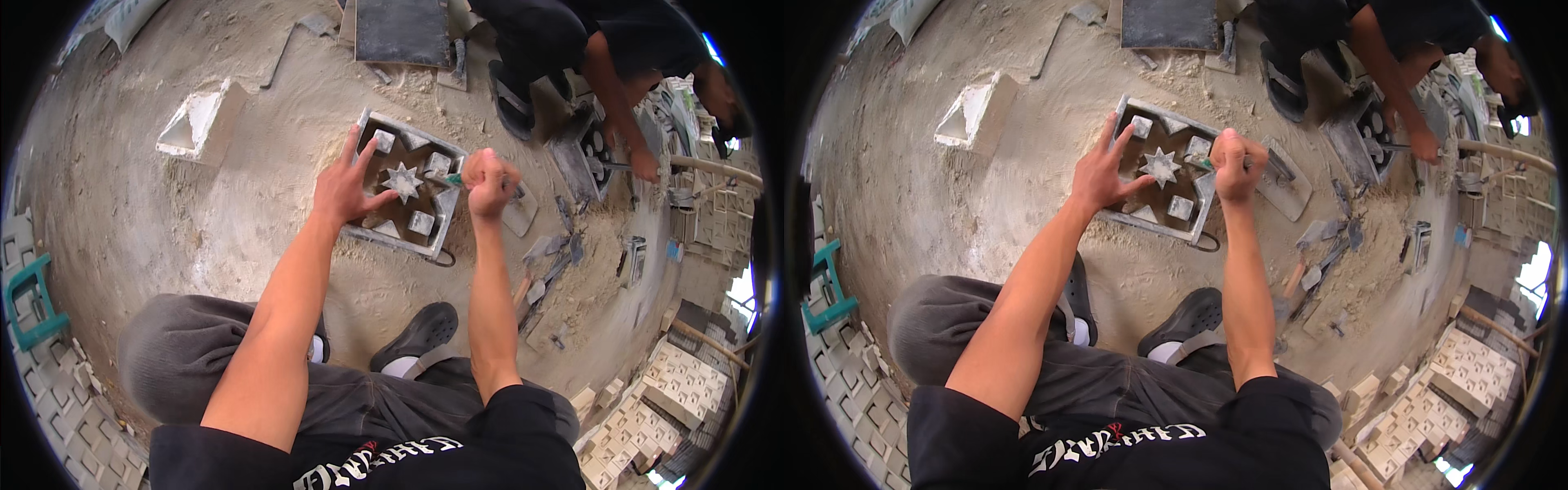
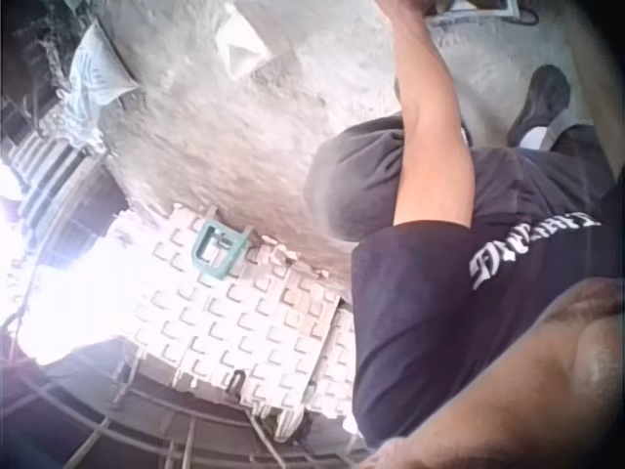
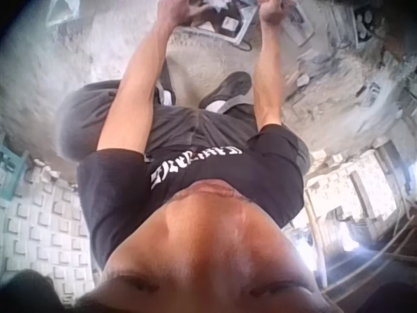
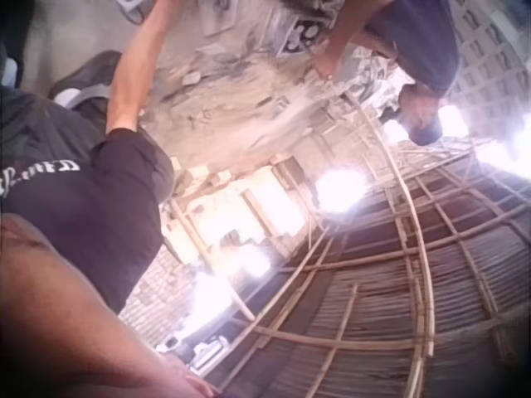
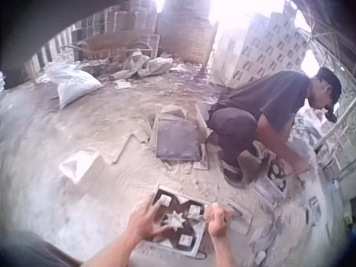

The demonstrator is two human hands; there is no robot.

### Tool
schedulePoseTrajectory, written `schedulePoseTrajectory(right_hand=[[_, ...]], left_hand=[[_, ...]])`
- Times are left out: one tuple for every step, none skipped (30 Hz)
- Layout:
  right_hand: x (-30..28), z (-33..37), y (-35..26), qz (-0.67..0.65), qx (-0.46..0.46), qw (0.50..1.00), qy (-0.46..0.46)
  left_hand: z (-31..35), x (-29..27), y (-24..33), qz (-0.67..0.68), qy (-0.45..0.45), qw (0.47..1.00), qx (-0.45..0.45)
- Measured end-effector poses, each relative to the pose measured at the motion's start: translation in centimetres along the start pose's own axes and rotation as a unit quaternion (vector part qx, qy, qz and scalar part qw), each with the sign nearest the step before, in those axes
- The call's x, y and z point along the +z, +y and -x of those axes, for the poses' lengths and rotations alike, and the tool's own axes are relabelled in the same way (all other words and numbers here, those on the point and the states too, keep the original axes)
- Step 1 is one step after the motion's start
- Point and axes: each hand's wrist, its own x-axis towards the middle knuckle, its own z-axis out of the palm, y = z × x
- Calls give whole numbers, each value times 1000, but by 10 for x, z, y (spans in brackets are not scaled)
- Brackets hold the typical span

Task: The person cleans the interior of a star-shaped tile mold using a small brush, removing dust and debris from the corners and crevices.

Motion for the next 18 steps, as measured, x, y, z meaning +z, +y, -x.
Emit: schedulePoseTrajectory(right_hand=[[-1,-1,0,-16,-7,1000,-16],[-4,-2,-1,-32,-15,999,-31],[-8,-3,-4,-41,-25,998,-44],[-10,-3,2,-40,-6,998,-51],[-12,-3,14,-39,13,998,-57],[-4,-5,16,-42,32,996,-65],[0,-7,13,-44,25,997,-51],[1,-11,8,-47,17,998,-36],[7,-14,-1,-50,13,998,-21],[9,-9,-10,-59,26,998,17],[8,-4,3,-53,40,998,1],[11,0,10,-41,49,998,-13],[11,1,15,-29,59,998,-25],[2,-5,15,-19,86,996,-26],[8,-10,9,-19,74,997,-16],[13,-12,3,-18,62,998,-5],[14,-11,0,-18,50,999,6],[10,-8,-3,-50,39,998,-11]], left_hand=[[1,-1,-1,-2,0,1000,0],[3,-3,-3,-7,-3,1000,-5],[2,-1,-2,-7,-6,1000,-6],[1,0,-1,-6,-8,1000,-6],[1,2,1,-1,-2,1000,0],[3,1,-1,0,6,1000,5],[4,0,-2,1,13,1000,9],[4,0,-3,2,-6,1000,2],[4,-4,-1,3,-27,1000,-7],[5,-6,0,5,-48,999,-16],[6,-6,-2,3,-45,999,-20],[3,-5,0,7,-40,999,-18],[2,-4,3,11,-36,999,-15],[1,-3,6,16,-42,999,-17],[1,-6,2,13,-45,999,-23],[0,-9,0,11,-50,998,-28],[0,-10,-2,8,-44,999,-24],[0,-11,-2,3,-38,999,-21]])
